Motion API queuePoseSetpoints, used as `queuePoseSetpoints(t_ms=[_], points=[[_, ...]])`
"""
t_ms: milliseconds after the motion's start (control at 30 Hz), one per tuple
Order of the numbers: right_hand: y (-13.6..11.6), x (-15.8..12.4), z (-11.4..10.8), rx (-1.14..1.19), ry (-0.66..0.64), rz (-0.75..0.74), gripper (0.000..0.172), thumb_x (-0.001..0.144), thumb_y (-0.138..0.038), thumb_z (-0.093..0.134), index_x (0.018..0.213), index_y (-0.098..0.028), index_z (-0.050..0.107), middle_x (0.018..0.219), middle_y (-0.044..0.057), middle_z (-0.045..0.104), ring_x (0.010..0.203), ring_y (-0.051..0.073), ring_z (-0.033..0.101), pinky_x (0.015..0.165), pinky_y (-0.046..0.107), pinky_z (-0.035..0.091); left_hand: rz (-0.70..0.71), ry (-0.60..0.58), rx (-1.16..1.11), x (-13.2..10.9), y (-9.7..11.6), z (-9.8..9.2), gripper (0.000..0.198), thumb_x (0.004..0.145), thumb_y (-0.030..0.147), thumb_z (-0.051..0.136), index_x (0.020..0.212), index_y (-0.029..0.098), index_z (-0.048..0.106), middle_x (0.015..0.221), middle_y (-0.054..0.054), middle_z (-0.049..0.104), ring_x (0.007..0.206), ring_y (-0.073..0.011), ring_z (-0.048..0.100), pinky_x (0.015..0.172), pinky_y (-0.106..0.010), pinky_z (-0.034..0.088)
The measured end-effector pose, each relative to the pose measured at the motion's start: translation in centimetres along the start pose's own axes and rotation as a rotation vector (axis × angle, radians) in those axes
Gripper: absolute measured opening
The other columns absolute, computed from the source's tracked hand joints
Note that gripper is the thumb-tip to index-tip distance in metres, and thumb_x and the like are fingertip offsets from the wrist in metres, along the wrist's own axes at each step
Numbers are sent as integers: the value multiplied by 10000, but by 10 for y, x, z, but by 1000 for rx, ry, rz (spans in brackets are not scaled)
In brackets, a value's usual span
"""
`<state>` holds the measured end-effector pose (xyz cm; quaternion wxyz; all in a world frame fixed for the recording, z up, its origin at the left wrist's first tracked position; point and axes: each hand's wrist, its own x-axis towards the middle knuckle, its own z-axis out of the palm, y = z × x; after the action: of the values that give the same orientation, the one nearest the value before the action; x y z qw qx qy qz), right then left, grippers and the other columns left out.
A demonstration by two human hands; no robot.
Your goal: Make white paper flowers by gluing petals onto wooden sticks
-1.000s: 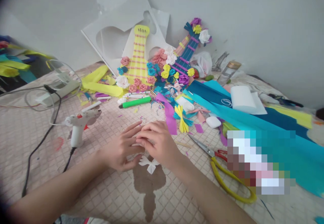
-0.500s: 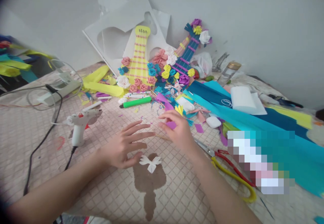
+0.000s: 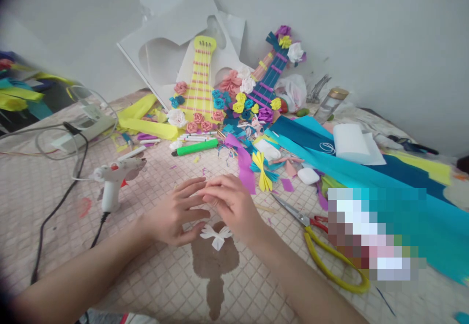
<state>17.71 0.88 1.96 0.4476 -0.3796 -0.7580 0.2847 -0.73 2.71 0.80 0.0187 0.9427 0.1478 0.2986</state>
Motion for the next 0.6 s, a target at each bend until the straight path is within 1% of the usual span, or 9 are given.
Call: queuePoseSetpoints(t_ms=[67,133,200,300,367,400,467,533,600], points=[[-3,-1,6,-140,-3,-105,129,825,-198,582,880,-223,695,851,41,640,853,182,555,792,364,442,-9,1,-11,0,0,1,164,746,212,514,754,165,671,845,-73,679,976,-243,586,997,-476,394],[-5,-1,10,-173,17,-126,92,811,-198,599,808,-217,689,792,33,637,809,178,549,768,359,443,-7,-21,-22,0,1,1,168,750,208,508,749,167,670,825,-75,674,980,-245,586,1001,-480,388],[-3,0,11,-100,54,-46,107,826,-222,577,763,-205,663,777,29,633,794,170,558,740,332,454,1,-44,-20,1,2,-1,160,752,208,508,746,169,663,915,-86,676,1043,-259,563,1006,-484,379],[9,4,4,12,171,199,158,841,-295,542,764,-185,626,779,30,639,768,161,581,696,293,461,24,-68,-11,2,3,-2,154,763,209,508,795,167,653,1116,-87,643,1146,-274,509,1011,-479,373],[23,6,-7,-35,257,348,213,845,-343,517,785,-172,628,757,33,650,722,162,585,658,283,449,32,-74,-12,2,2,-3,163,768,206,504,829,162,649,1187,-80,617,1179,-272,487,1017,-471,368],[31,7,-13,-97,303,385,250,850,-359,496,759,-164,624,706,30,638,670,156,572,617,274,434,32,-74,-14,1,2,-3,165,770,207,503,836,159,647,1200,-78,612,1185,-270,484,1020,-468,365],[45,8,-25,-297,318,405,334,840,-399,491,630,-158,590,523,1,543,527,136,499,524,263,369,28,-70,-15,0,1,-2,170,771,214,503,845,160,646,1208,-73,610,1191,-269,480,1027,-472,356],[52,9,-34,-408,307,388,421,831,-417,496,496,-164,523,409,-15,447,433,120,426,477,270,324,23,-71,-9,0,0,-3,176,774,221,501,857,164,646,1216,-68,606,1205,-270,468,1033,-479,347],[50,9,-37,-417,289,351,378,823,-390,519,524,-161,558,452,-2,502,451,128,453,494,278,357,16,-80,0,0,0,-3,187,778,225,497,870,167,648,1225,-66,599,1213,-271,460,1037,-482,341]])
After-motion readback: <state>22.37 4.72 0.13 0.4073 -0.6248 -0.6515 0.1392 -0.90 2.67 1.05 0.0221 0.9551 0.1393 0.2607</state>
